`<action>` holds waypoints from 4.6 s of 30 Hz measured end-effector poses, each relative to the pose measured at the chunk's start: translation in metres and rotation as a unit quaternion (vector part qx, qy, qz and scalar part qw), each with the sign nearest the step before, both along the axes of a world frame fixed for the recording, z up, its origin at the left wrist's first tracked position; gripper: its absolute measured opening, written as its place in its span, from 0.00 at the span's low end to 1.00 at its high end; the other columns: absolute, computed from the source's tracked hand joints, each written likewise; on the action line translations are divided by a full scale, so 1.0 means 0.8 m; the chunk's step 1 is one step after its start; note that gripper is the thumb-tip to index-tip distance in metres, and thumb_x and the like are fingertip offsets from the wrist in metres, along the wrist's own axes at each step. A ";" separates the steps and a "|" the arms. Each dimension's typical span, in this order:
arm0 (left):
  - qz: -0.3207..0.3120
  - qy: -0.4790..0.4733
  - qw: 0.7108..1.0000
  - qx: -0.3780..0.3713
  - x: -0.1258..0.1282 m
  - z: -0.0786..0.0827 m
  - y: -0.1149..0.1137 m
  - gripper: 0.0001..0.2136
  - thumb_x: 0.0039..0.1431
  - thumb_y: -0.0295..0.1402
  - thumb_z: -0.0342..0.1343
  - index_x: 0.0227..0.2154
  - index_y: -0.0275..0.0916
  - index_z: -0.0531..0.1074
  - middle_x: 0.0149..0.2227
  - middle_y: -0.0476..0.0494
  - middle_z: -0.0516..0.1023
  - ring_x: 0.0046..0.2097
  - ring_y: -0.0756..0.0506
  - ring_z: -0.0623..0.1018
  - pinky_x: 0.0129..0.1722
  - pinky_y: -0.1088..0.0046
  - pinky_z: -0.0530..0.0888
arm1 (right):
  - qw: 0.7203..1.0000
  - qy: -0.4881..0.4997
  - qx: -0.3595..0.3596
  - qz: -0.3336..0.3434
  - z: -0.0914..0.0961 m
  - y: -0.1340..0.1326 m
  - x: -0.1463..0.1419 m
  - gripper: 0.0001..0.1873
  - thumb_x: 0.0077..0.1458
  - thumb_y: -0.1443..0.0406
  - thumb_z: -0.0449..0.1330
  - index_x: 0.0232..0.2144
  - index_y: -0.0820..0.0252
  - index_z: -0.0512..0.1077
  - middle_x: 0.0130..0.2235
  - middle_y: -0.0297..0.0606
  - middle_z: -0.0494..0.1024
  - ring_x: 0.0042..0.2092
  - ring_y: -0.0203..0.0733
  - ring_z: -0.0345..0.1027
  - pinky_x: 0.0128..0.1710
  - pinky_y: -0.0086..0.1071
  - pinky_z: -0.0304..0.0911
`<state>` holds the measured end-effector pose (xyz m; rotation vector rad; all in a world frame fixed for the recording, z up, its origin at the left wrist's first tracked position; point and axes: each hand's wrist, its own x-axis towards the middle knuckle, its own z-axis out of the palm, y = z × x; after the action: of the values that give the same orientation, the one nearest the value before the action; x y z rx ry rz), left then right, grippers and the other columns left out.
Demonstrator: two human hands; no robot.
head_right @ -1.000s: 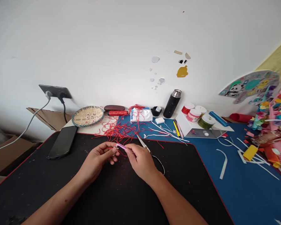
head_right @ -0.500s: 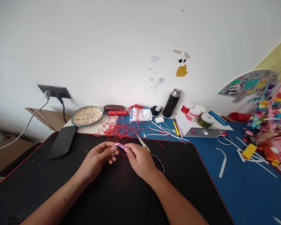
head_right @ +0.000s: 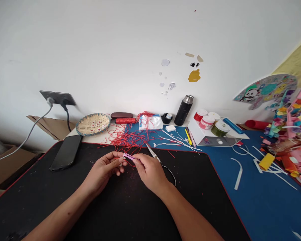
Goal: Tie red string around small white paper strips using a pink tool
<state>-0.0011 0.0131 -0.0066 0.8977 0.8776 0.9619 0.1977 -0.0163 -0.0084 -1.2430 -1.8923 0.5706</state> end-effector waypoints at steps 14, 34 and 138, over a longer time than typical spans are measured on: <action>0.003 -0.003 1.000 -0.005 0.000 0.003 0.000 0.20 0.47 0.40 0.74 0.38 0.34 0.77 0.30 0.43 0.84 0.26 0.50 0.77 0.25 0.78 0.72 | 1.000 -0.009 0.008 -0.002 -0.002 -0.001 0.001 0.12 0.71 0.64 0.52 0.44 0.56 0.76 0.35 0.36 0.81 0.35 0.40 0.74 0.36 0.30 0.64; -0.001 0.007 1.000 0.005 0.000 0.000 0.001 0.20 0.49 0.40 0.73 0.39 0.34 0.77 0.30 0.42 0.84 0.26 0.50 0.77 0.25 0.78 0.72 | 1.000 0.004 0.011 0.000 -0.002 0.000 0.000 0.12 0.71 0.64 0.52 0.45 0.55 0.76 0.37 0.35 0.81 0.36 0.39 0.75 0.38 0.30 0.65; -0.025 0.061 0.997 0.036 -0.004 -0.003 0.003 0.22 0.51 0.40 0.72 0.46 0.34 0.79 0.30 0.42 0.84 0.26 0.48 0.77 0.26 0.75 0.70 | 0.998 -0.055 0.039 0.016 0.001 0.000 0.011 0.13 0.72 0.64 0.53 0.46 0.55 0.77 0.38 0.36 0.81 0.38 0.40 0.75 0.37 0.31 0.64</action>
<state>-0.0041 0.0153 -0.0091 1.0445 0.9246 0.9080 0.2064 -0.0161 -0.0072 -1.2180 -2.0087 0.4480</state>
